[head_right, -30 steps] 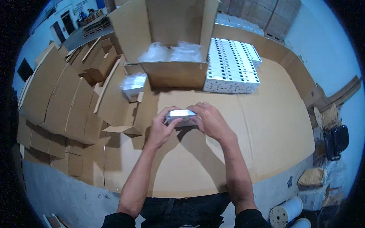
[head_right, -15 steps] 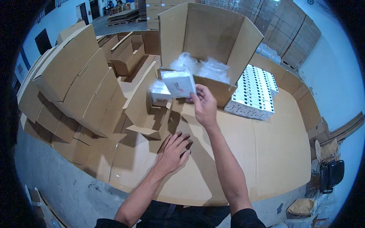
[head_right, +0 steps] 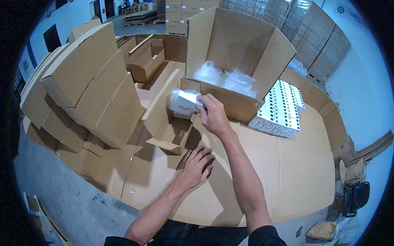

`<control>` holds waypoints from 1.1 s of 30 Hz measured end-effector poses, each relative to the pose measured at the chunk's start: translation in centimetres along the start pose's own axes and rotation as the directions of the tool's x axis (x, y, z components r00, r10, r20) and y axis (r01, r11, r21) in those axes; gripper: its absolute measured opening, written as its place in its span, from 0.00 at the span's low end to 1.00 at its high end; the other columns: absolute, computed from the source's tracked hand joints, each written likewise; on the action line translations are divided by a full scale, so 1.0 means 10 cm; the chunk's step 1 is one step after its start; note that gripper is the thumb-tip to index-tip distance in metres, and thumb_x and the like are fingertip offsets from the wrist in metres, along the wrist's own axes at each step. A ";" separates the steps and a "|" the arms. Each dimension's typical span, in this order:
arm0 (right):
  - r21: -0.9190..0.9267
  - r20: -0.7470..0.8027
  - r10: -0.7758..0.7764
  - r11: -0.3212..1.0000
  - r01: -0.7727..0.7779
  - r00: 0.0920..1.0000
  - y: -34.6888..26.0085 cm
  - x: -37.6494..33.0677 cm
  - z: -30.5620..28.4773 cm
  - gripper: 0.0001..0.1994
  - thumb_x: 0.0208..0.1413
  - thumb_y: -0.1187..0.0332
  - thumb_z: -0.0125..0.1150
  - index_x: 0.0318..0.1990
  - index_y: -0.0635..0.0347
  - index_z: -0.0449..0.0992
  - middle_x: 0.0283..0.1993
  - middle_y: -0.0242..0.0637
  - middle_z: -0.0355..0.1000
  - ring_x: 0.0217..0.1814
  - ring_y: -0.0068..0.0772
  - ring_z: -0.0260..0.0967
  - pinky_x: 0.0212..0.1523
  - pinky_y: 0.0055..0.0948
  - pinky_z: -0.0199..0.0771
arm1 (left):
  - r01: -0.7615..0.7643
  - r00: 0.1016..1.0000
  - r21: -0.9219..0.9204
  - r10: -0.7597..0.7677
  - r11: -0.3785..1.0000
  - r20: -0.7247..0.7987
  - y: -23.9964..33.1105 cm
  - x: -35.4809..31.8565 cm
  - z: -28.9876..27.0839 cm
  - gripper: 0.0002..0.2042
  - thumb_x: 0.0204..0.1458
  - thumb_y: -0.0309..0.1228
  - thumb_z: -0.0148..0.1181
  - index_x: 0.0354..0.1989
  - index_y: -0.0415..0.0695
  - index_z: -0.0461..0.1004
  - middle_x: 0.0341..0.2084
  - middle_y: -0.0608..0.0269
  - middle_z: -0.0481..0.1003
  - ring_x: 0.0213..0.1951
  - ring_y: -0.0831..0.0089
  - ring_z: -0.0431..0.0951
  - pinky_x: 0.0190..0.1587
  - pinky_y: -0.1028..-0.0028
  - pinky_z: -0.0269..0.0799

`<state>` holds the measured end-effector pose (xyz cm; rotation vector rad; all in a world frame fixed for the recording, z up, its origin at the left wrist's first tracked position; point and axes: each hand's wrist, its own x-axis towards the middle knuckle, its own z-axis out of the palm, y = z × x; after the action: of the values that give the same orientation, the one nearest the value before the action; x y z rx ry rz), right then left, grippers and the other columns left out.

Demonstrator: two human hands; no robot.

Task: Pack small white boxes into plastic bags and then place them into larger shipping boxes.

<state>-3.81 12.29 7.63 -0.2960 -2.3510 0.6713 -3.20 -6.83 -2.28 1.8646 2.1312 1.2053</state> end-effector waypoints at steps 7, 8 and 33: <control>-0.107 0.106 -0.084 0.990 0.095 0.991 -0.03 0.11 0.20 0.11 0.54 0.77 0.64 0.45 0.64 0.76 0.42 0.51 0.73 0.46 0.61 0.72 0.48 0.49 0.73 | 0.065 0.995 -0.020 -0.064 0.998 0.071 -0.01 0.01 0.07 0.17 0.55 0.32 0.63 0.52 0.41 0.77 0.61 0.55 0.70 0.66 0.49 0.64 0.66 0.52 0.64; -0.136 0.113 -0.050 0.988 0.065 0.992 -0.06 0.12 0.22 0.09 0.54 0.77 0.65 0.43 0.64 0.77 0.42 0.50 0.73 0.46 0.60 0.72 0.48 0.50 0.73 | 0.053 0.997 -0.023 -0.052 0.998 0.061 -0.03 0.00 0.09 0.17 0.55 0.32 0.63 0.52 0.41 0.77 0.61 0.54 0.70 0.66 0.48 0.64 0.66 0.52 0.64; -0.212 -0.289 0.302 0.905 -0.368 0.908 1.22 -1.14 -2.51 0.13 0.56 0.73 0.60 0.49 0.61 0.80 0.35 0.46 0.80 0.35 0.44 0.79 0.39 0.39 0.78 | 0.025 0.991 0.027 -0.028 0.999 0.132 0.27 0.16 -0.15 0.16 0.52 0.25 0.62 0.50 0.41 0.76 0.57 0.50 0.72 0.65 0.47 0.65 0.69 0.52 0.57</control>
<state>21.66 28.00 11.10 -0.8742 -2.1582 0.4432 -2.18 -6.29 0.98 1.8631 2.1039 1.0233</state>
